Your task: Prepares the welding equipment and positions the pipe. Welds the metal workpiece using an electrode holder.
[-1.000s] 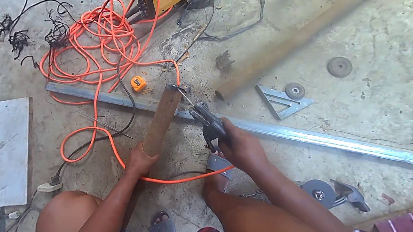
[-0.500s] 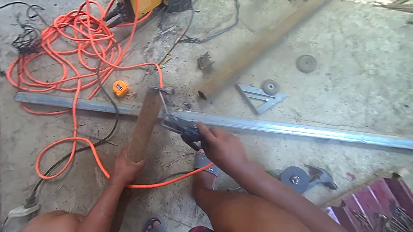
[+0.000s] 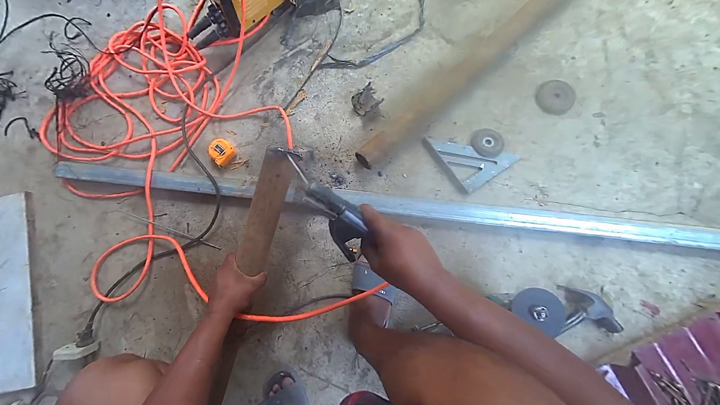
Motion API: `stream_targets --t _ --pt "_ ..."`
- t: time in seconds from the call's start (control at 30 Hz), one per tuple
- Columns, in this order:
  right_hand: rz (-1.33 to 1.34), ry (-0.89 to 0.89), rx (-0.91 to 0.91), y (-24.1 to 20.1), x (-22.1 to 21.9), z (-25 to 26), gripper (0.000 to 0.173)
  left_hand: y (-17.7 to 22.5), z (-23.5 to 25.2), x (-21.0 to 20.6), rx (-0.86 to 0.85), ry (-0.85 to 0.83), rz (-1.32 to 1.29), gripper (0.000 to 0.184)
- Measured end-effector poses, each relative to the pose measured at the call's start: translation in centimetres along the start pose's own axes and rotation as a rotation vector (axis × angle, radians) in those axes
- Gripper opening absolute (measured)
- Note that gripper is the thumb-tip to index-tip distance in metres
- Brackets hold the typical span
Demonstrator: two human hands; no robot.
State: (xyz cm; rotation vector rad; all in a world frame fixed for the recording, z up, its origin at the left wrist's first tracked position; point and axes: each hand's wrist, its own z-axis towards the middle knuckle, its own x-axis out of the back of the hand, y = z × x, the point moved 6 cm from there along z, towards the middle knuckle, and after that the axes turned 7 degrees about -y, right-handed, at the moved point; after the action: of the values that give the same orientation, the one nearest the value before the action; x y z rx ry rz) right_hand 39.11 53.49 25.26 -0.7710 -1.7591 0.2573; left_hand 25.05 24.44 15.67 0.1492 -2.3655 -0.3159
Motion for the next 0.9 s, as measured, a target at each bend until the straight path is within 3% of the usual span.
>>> stream_targets --t 0.1,0.2,0.33,0.4,0.53,0.73,0.9 --pt "0.078 0.127 0.051 0.4 0.4 -0.6 0.051 0.0 0.0 0.0 0.001 -0.008 0.011 0.078" --pt "0.052 0.057 0.038 0.6 -0.2 0.0 0.051 -0.1 0.1 0.1 -0.011 -0.008 0.015 0.076" --pt "0.056 0.159 0.113 0.0 0.1 -0.4 0.050 -0.3 0.2 0.2 -0.005 -0.024 0.008 0.077" --pt "0.036 0.063 0.044 0.3 -0.1 0.3 0.047 -0.2 0.2 0.2 -0.009 -0.019 0.005 0.077" --pt "0.053 0.117 0.078 -0.1 -0.1 0.0 0.050 -0.4 0.2 0.2 -0.002 -0.020 0.005 0.077" --pt "0.010 -0.005 -0.032 0.3 -0.3 0.6 0.050 -0.3 0.1 0.1 0.004 -0.015 0.016 0.077" --pt "-0.203 0.169 0.099 0.0 -0.9 0.3 0.045 -0.1 0.0 0.2 0.002 -0.007 0.017 0.077"
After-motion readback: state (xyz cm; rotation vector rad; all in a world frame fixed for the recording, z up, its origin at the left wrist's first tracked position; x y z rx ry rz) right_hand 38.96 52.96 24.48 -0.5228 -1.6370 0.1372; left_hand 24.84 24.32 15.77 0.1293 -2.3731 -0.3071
